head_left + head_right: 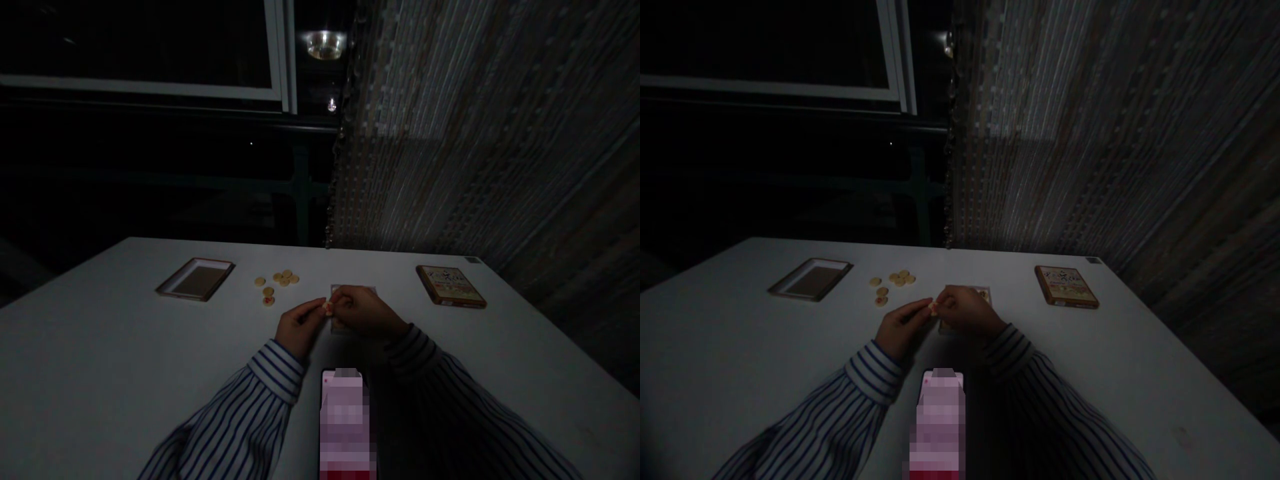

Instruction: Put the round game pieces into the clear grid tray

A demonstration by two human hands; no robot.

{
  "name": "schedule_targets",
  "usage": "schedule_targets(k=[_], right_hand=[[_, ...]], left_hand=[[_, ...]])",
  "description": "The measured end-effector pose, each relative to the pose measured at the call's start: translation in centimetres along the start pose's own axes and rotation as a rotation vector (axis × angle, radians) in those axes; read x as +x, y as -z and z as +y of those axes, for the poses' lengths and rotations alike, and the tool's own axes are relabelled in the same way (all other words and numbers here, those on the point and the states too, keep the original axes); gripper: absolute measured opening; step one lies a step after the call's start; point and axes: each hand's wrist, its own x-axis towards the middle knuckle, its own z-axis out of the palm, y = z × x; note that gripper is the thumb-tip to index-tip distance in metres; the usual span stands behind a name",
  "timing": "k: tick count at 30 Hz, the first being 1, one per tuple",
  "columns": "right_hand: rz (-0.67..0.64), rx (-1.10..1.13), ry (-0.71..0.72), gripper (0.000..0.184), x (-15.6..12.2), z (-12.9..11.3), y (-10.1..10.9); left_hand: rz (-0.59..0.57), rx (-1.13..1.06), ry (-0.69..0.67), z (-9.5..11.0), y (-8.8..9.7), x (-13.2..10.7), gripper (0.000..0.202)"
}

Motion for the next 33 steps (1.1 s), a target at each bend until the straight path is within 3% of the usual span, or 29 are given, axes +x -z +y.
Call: schedule_targets(k=[17,33], right_hand=[[-0.018,-0.027,0.034,0.018,-0.04,-0.08,0.11],[-0.031,-0.094,0.074,0.020,-0.06,0.20,0.41]], left_hand=[[-0.018,-0.117,0.055,-0.50,-0.03,0.04,0.030],[0.041,-0.098,0.065,0.24,-0.29,-0.05,0.025]])
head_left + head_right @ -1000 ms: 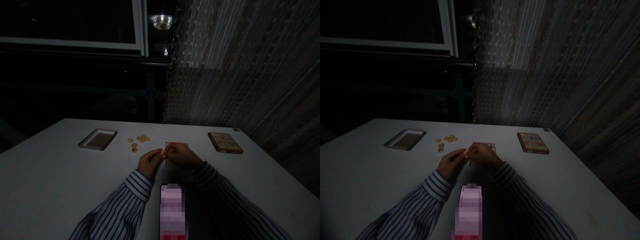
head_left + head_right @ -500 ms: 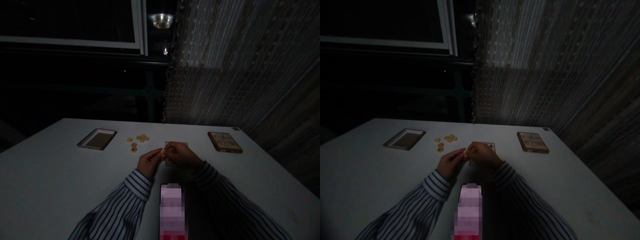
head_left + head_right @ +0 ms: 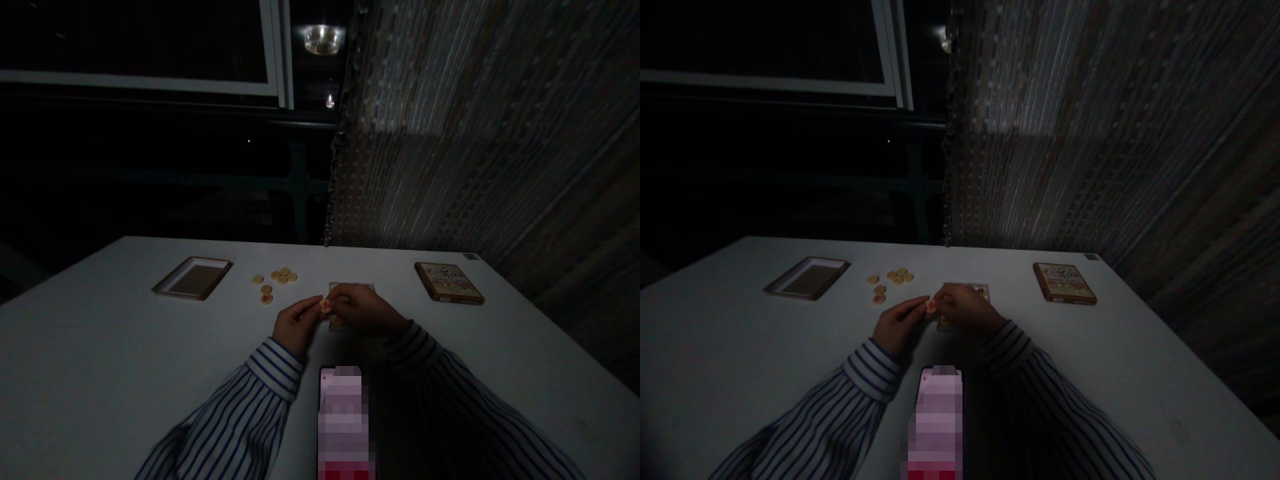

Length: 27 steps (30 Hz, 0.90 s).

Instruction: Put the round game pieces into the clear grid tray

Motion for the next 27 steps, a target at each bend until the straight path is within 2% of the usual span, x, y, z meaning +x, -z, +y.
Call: schedule_targets(k=[8,17,22,27], right_hand=[[-0.038,-0.059,0.003,0.021,-0.1,-0.1,0.1],[-0.079,-0.213,0.025,0.021,-0.3,-1.0,0.4],[-0.086,-0.266,0.038,0.020,-0.4,-1.5,0.5],[-0.073,-0.327,0.062,0.022,-0.4,-1.2,0.2]], left_hand=[[-0.006,-0.037,0.024,-0.7,-0.1,0.0,0.033],[0.045,0.038,-0.024,-0.8,-0.1,0.0,0.021],[0.012,0.032,-0.023,-0.8,0.1,0.1,0.018],[0.035,0.035,-0.022,-0.9,0.3,0.3,0.019]])
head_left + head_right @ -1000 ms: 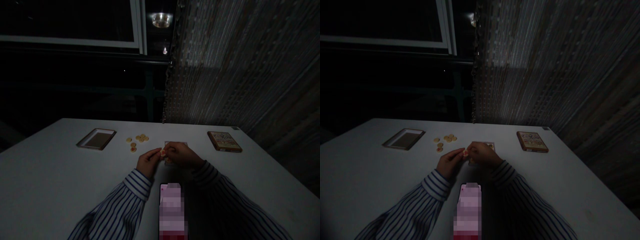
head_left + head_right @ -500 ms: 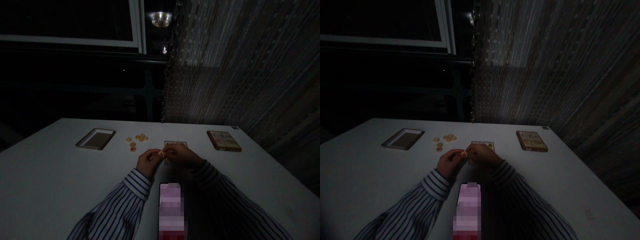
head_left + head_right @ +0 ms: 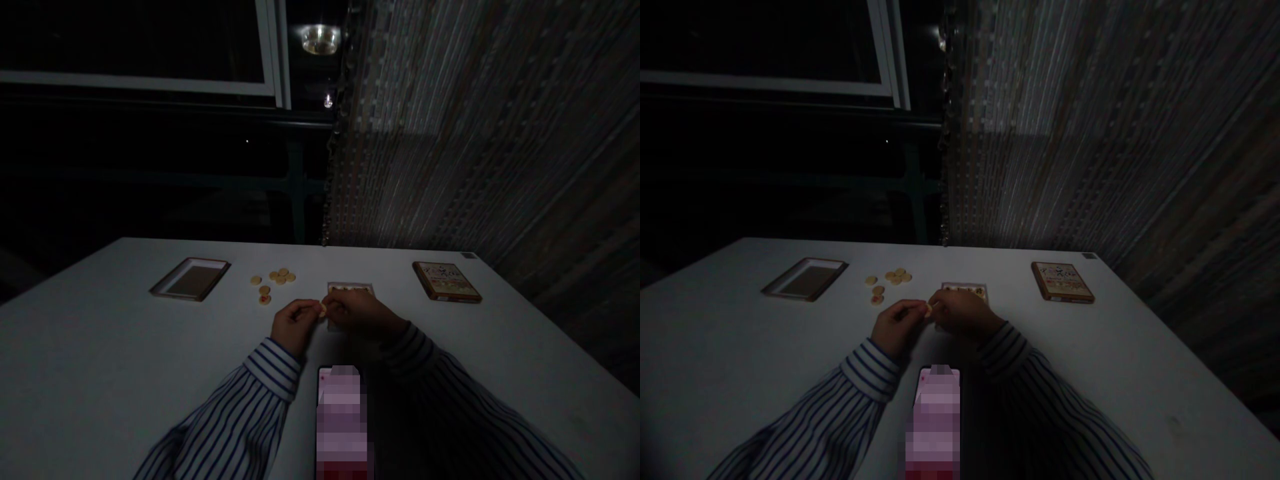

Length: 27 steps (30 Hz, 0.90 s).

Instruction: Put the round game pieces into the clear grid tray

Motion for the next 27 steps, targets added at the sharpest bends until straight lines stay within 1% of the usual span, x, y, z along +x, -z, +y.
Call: schedule_targets(k=[5,9,13,17,22,27], right_hand=[[0.037,-0.062,0.036,0.025,-0.07,-0.09,-0.21],[0.044,-0.110,0.024,0.024,-0.12,-0.39,0.04],[0.048,-0.128,0.051,0.024,-0.04,-0.32,0.12],[0.066,-0.151,0.103,0.024,0.11,-0.07,-0.07],[0.092,-0.183,0.128,0.024,0.11,-0.07,-0.14],[0.104,-0.183,0.136,0.022,-0.02,-0.37,0.02]], left_hand=[[0.021,-0.001,-0.001,0.01,0.08,-0.01,0.022],[0.001,-0.051,0.029,-0.03,-0.02,-0.04,0.026],[-0.008,-0.096,0.040,-0.16,-0.11,-0.05,0.029],[-0.011,-0.120,0.065,-0.09,-0.12,-0.10,0.028],[-0.025,-0.112,0.033,0.06,-0.10,-0.16,0.025],[-0.050,-0.205,0.063,-0.25,-0.12,-0.03,0.028]])
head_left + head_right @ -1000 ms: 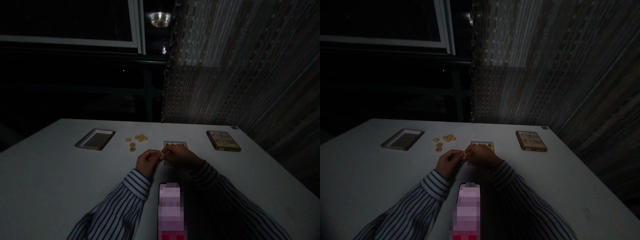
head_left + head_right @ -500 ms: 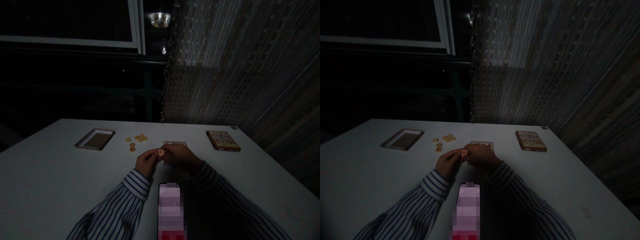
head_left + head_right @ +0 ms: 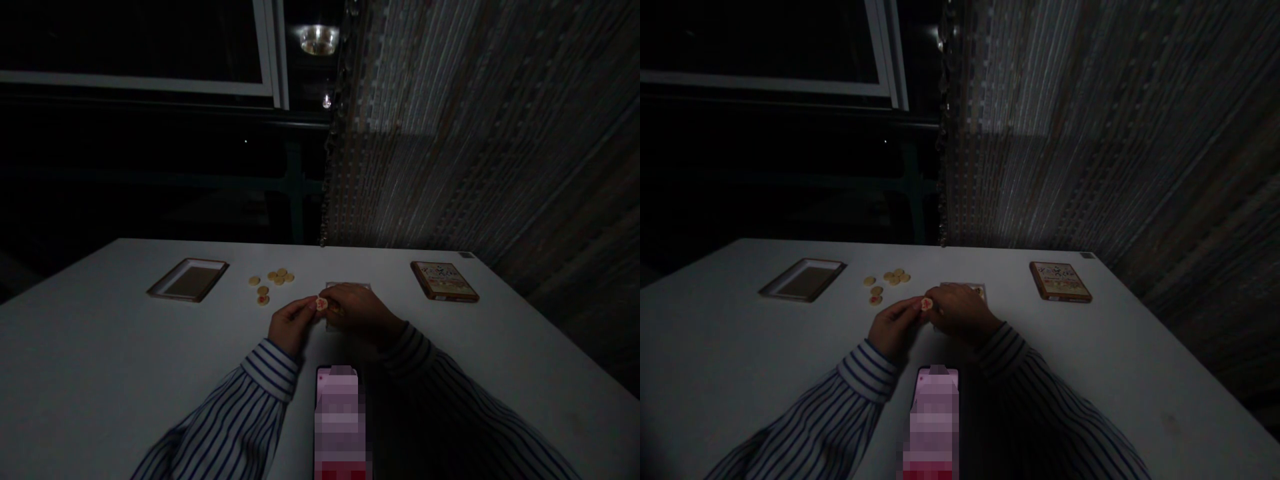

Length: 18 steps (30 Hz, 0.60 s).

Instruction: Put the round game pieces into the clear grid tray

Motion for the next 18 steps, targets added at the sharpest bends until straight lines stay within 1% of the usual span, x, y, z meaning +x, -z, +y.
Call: schedule_targets(k=[6,10,13,18], right_hand=[[-0.018,-0.013,-0.007,0.022,0.0,-0.2,0.3],[-0.043,-0.044,-0.034,0.023,-0.1,-0.2,0.6],[-0.052,-0.072,-0.056,0.023,-0.3,-0.2,0.9],[-0.028,-0.100,-0.073,0.026,-0.7,0.1,1.5]], left_hand=[[0.005,-0.038,0.033,-0.3,0.1,0.2,0.030],[0.008,0.009,0.009,-0.1,-0.1,0.0,0.029],[0.007,0.090,-0.027,0.3,-0.3,-0.2,0.027],[0.024,0.324,-0.124,0.3,-0.4,-0.5,0.027]])
